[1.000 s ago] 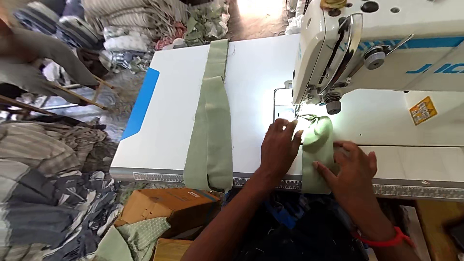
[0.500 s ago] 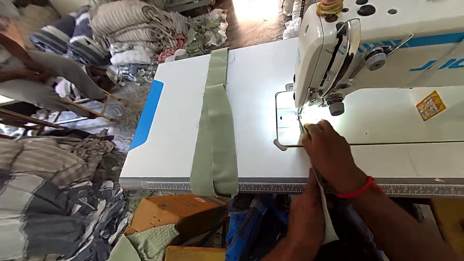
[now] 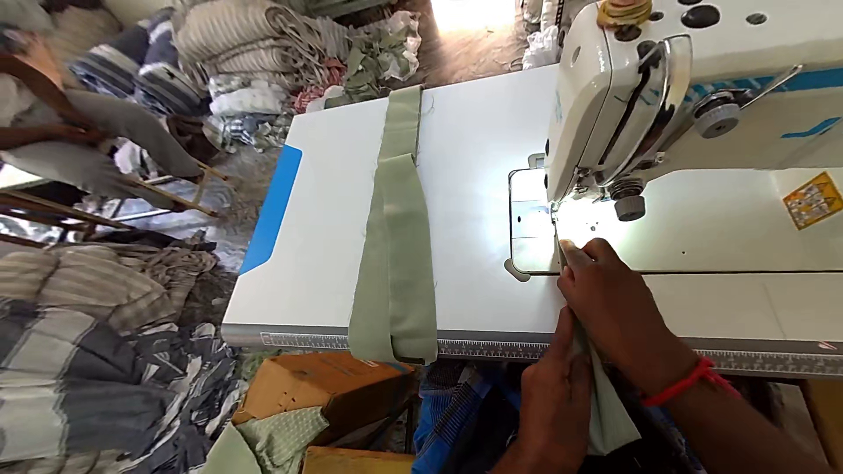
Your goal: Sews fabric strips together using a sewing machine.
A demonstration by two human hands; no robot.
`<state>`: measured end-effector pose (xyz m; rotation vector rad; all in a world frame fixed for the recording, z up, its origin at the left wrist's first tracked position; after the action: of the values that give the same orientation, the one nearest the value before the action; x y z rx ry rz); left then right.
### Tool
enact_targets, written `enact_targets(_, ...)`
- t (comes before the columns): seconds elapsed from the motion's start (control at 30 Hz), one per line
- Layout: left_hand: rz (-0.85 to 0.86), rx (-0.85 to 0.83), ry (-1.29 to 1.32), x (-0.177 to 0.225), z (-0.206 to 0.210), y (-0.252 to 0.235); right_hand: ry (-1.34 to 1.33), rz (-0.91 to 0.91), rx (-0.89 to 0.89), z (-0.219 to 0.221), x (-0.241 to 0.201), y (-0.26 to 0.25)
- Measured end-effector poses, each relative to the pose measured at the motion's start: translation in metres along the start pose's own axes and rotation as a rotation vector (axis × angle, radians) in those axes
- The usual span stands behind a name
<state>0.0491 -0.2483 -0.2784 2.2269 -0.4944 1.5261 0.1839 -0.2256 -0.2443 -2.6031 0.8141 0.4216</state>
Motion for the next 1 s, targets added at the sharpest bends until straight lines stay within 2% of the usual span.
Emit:
enact_targets(0.43,-0.023,-0.017,-0.007,0.001,0.002,-0.002,0.021,0.006,0.002,0.007,0.003,-0.010)
enact_targets(0.63,0.033,-0.002,-0.019,0.003,0.002,-0.003,-0.010,0.003,0.003,0.007,0.005,-0.009)
enact_targets(1.0,0.027,-0.011,-0.027,0.002,0.002,-0.003,-0.020,0.020,0.013,0.006,0.006,-0.007)
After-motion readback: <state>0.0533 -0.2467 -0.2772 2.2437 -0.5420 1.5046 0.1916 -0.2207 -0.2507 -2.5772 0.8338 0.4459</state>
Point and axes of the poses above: each hand's wrist, its own y-axis away from the middle knuckle, its own z-axis out of the palm, x = y × z, the point moved 7 cm from there along -y, towards the middle knuckle, and after that the axes turned 14 degrees about x, right-handed, at the moved point
